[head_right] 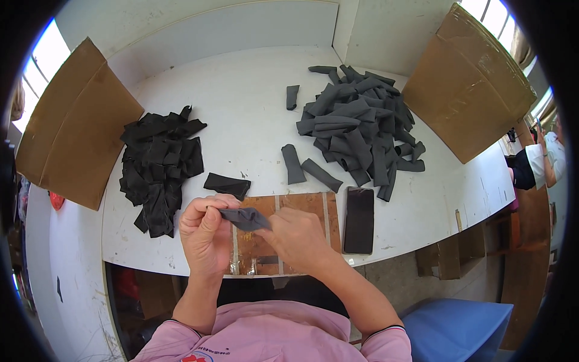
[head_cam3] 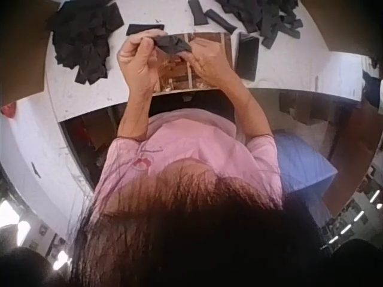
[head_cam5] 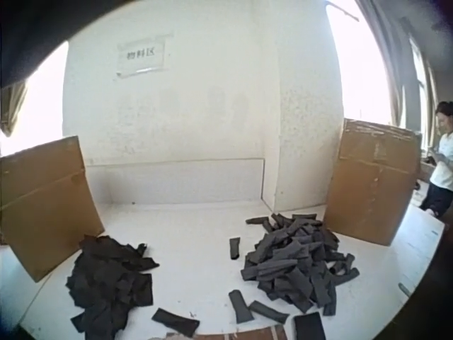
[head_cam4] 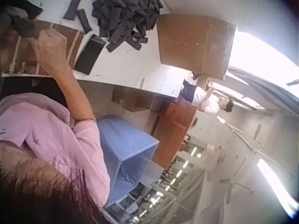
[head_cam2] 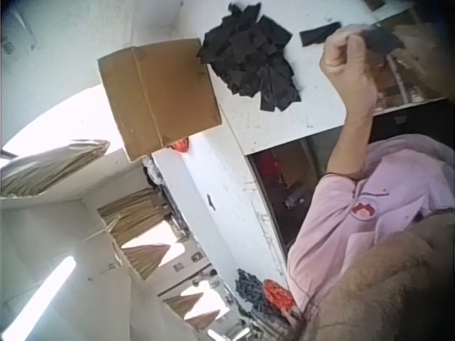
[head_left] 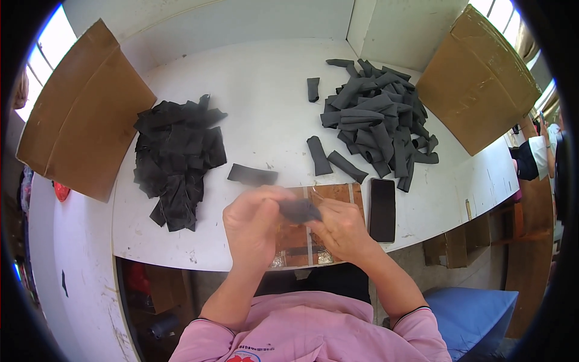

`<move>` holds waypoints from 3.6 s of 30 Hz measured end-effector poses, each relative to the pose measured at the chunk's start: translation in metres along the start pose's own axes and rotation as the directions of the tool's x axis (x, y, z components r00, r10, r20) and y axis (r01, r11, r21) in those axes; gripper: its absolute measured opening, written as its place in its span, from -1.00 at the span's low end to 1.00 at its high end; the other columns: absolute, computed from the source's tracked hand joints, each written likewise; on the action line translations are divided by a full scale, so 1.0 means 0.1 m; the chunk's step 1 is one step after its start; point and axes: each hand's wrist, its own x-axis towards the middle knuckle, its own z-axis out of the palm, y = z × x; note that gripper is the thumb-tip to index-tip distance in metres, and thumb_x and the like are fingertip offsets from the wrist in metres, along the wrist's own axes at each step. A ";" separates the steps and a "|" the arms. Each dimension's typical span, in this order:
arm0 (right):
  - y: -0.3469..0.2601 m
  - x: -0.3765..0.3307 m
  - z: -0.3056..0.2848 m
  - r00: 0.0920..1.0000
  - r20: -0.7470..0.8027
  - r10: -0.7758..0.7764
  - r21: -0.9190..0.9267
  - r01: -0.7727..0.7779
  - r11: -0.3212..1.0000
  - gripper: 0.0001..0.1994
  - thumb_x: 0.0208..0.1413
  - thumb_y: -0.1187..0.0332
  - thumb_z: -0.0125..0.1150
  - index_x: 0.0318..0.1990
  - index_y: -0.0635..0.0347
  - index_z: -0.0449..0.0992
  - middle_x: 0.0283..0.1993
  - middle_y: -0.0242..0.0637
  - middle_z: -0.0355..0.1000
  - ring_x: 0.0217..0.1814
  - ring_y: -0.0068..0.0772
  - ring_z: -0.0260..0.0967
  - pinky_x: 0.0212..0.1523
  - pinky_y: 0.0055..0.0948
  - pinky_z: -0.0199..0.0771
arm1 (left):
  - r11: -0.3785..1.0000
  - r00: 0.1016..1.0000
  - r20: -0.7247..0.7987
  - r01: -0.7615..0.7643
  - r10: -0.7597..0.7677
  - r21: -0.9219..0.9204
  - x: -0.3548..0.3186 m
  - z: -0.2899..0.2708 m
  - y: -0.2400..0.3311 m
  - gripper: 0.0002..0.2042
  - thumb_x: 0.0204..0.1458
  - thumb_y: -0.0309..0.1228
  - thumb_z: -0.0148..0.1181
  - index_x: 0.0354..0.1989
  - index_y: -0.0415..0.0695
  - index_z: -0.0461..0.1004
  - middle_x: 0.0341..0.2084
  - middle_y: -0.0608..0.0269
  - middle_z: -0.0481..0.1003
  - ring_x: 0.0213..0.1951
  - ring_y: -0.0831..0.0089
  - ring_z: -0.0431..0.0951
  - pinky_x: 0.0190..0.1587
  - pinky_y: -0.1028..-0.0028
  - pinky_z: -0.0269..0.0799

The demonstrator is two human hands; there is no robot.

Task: Wrapping and preparing black foam strips using a stationary jig on a workbench.

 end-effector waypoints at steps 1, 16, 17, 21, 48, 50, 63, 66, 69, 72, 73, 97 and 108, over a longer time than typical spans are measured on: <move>0.00 -0.01 0.01 0.999 -0.040 -0.015 -0.052 0.013 0.999 -0.78 -0.07 0.30 0.09 -0.60 0.25 0.33 -0.64 -0.20 0.24 -0.57 -0.15 0.25 -0.56 -0.28 0.24 | 1.000 1.000 -0.007 0.000 0.000 0.002 0.00 -0.02 0.00 -0.85 0.00 -0.46 0.04 -0.37 -0.32 0.39 -0.40 0.10 0.44 -0.35 0.44 0.42 -0.27 0.50 0.34; 0.36 0.26 -0.33 0.774 -0.261 0.576 0.583 -0.350 0.734 -0.66 0.11 0.22 -0.13 -0.53 0.31 0.39 -0.72 -0.44 0.23 -0.68 -0.71 0.11 -0.65 -0.65 0.08 | -0.010 0.965 -0.106 0.111 0.240 0.994 0.62 -1.28 -0.69 -0.73 -0.18 -0.49 0.09 -0.24 -0.28 0.37 -0.28 -0.01 0.37 -0.19 0.17 0.34 -0.12 0.34 0.24; 0.30 0.05 -0.26 0.779 -0.187 0.598 0.577 -0.406 0.709 -0.69 0.11 0.25 -0.13 -0.50 0.32 0.39 -0.72 -0.44 0.23 -0.69 -0.70 0.11 -0.64 -0.66 0.10 | -0.195 0.978 -0.107 0.142 0.179 0.971 0.59 -1.34 -0.70 -0.69 -0.22 -0.46 0.11 -0.22 -0.27 0.35 -0.25 -0.07 0.34 -0.16 0.07 0.31 -0.11 0.28 0.23; 0.20 -0.59 0.06 0.778 0.109 0.618 0.620 -0.539 0.570 -0.74 0.09 0.31 -0.11 -0.49 0.32 0.39 -0.68 -0.44 0.27 -0.63 -0.70 0.16 -0.61 -0.65 0.16 | -0.233 0.976 -0.211 0.219 0.058 0.947 0.73 -1.55 -0.65 -0.80 -0.27 -0.44 0.13 -0.42 -0.25 0.41 -0.37 -0.04 0.40 -0.27 0.07 0.37 -0.22 0.29 0.29; -0.46 -0.53 0.19 0.929 0.213 0.303 0.367 -0.363 0.856 -0.87 -0.28 0.47 0.23 -0.54 0.32 0.42 -0.58 -0.18 0.34 -0.52 -0.22 0.31 -0.50 -0.39 0.29 | 0.747 0.762 0.066 0.607 -0.644 0.271 -0.55 -0.43 0.33 -0.80 -0.19 -0.49 0.19 -0.35 -0.25 0.40 -0.47 0.27 0.43 -0.42 0.62 0.40 -0.31 0.63 0.32; -0.42 -0.57 0.19 0.920 0.228 0.318 0.383 -0.385 0.840 -0.88 -0.27 0.48 0.21 -0.54 0.33 0.42 -0.57 -0.17 0.34 -0.53 -0.21 0.31 -0.50 -0.39 0.29 | 0.727 0.729 0.033 0.675 -0.683 0.125 -0.54 -0.46 0.32 -0.75 -0.21 -0.44 0.25 -0.35 -0.27 0.42 -0.48 0.25 0.44 -0.44 0.63 0.40 -0.31 0.66 0.31; -0.33 -0.54 0.18 0.899 0.329 0.290 0.380 -0.407 0.831 -0.88 -0.19 0.45 0.14 -0.50 0.35 0.43 -0.55 -0.12 0.36 -0.49 -0.21 0.34 -0.46 -0.38 0.31 | 0.578 0.626 -0.018 0.730 -0.780 0.365 -0.50 -0.55 0.35 -0.91 -0.19 -0.59 0.19 -0.46 -0.29 0.46 -0.60 0.30 0.44 -0.58 0.66 0.39 -0.49 0.70 0.34; -0.36 -0.54 0.21 0.875 0.297 0.383 0.459 -0.483 0.746 -0.89 -0.21 0.47 0.17 -0.49 0.34 0.45 -0.55 -0.15 0.37 -0.50 -0.28 0.35 -0.47 -0.44 0.30 | 0.542 0.594 -0.036 0.756 -0.804 0.366 -0.48 -0.57 0.33 -0.94 -0.19 -0.60 0.16 -0.50 -0.31 0.45 -0.63 0.27 0.42 -0.59 0.60 0.40 -0.50 0.65 0.35; -0.36 -0.55 0.20 0.832 0.318 0.454 0.514 -0.554 0.655 -0.90 -0.22 0.48 0.19 -0.50 0.32 0.46 -0.57 -0.19 0.36 -0.52 -0.36 0.35 -0.49 -0.51 0.29 | 0.548 0.583 -0.006 0.767 -0.812 0.335 -0.50 -0.62 0.30 -0.96 -0.19 -0.61 0.13 -0.52 -0.33 0.44 -0.64 0.24 0.42 -0.59 0.55 0.41 -0.50 0.60 0.36; -0.31 -0.58 0.23 0.904 0.251 0.348 0.514 -0.428 0.743 -0.92 -0.22 0.50 0.19 -0.51 0.30 0.46 -0.59 -0.24 0.35 -0.55 -0.40 0.32 -0.53 -0.54 0.26 | 0.576 0.580 0.070 0.773 -0.811 0.268 -0.54 -0.66 0.25 -0.95 -0.19 -0.60 0.14 -0.53 -0.32 0.44 -0.64 0.24 0.42 -0.59 0.54 0.41 -0.51 0.61 0.35; -0.30 -0.59 0.23 0.904 0.251 0.347 0.514 -0.428 0.743 -0.92 -0.22 0.50 0.19 -0.51 0.30 0.46 -0.59 -0.24 0.35 -0.55 -0.40 0.32 -0.53 -0.54 0.26 | 0.578 0.571 0.105 0.780 -0.814 0.240 -0.55 -0.67 0.24 -0.95 -0.20 -0.60 0.15 -0.53 -0.31 0.45 -0.64 0.24 0.42 -0.60 0.54 0.41 -0.51 0.61 0.35; -0.49 -0.60 0.40 0.919 -0.208 0.334 0.462 -0.209 0.862 -0.80 -0.21 0.42 0.22 -0.37 0.28 0.44 -0.39 -0.22 0.32 -0.38 -0.30 0.30 -0.42 -0.44 0.31 | 0.643 0.940 -0.174 0.329 -0.294 0.691 -0.83 -0.17 0.02 -0.94 -0.18 -0.59 0.15 -0.56 -0.29 0.39 -0.71 0.42 0.36 -0.62 0.75 0.27 -0.58 0.70 0.19; -0.31 -0.56 0.68 0.902 -0.418 0.106 -0.132 -0.176 0.976 -0.86 -0.29 0.52 0.11 -0.48 0.26 0.35 -0.51 -0.27 0.20 -0.41 -0.31 0.25 -0.48 -0.43 0.31 | 0.792 0.904 -0.391 0.366 -0.176 0.490 -0.72 -0.22 -0.27 -0.87 -0.18 -0.73 0.05 -0.46 -0.26 0.32 -0.68 0.34 0.36 -0.76 0.77 0.20 -0.76 0.76 0.03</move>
